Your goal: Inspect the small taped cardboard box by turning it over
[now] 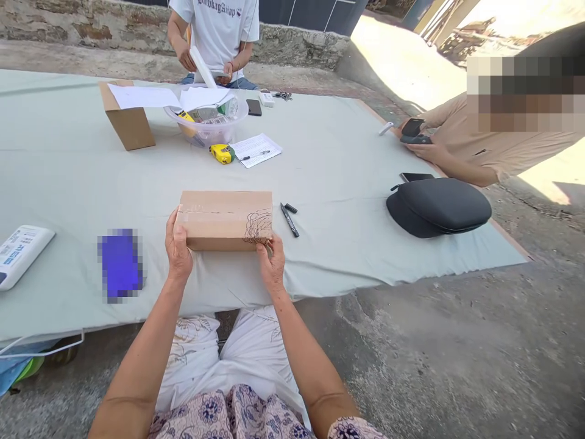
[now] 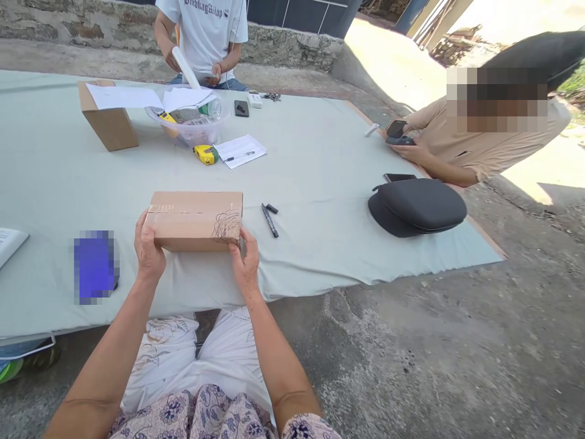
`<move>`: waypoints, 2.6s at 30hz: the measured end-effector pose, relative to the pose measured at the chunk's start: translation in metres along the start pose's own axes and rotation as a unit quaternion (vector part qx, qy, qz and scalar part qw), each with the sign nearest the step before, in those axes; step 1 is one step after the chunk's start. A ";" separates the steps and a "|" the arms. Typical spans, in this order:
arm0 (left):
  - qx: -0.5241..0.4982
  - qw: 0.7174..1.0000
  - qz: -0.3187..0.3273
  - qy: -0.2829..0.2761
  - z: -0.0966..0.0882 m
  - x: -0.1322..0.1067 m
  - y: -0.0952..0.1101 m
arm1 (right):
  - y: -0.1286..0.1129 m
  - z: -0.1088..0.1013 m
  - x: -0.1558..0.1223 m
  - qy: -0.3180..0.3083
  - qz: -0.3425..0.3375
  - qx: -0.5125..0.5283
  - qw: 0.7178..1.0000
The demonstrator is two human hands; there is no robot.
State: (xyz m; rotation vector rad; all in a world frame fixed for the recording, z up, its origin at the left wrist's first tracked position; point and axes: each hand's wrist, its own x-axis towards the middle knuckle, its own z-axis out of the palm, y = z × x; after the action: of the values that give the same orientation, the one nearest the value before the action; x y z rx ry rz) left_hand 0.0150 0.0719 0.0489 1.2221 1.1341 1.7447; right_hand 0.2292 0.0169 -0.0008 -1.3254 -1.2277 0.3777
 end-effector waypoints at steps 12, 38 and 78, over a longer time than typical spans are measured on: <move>0.090 0.964 -0.251 -0.018 -0.013 -0.052 0.003 | -0.123 -0.026 0.037 0.007 -0.279 -0.222 0.934; 0.320 0.890 0.284 -0.157 0.015 -0.020 0.071 | -0.103 -0.020 0.056 -0.033 -0.327 -0.034 0.944; 0.156 0.986 -0.022 -0.055 -0.030 -0.037 0.027 | -0.066 -0.048 0.029 -0.066 -0.142 -0.175 0.972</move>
State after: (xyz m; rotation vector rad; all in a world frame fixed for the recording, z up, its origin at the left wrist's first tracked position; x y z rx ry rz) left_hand -0.0041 0.0212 0.0572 1.4475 1.3919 1.4843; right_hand 0.2525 -0.0038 0.0797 -1.4080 -1.6275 0.0439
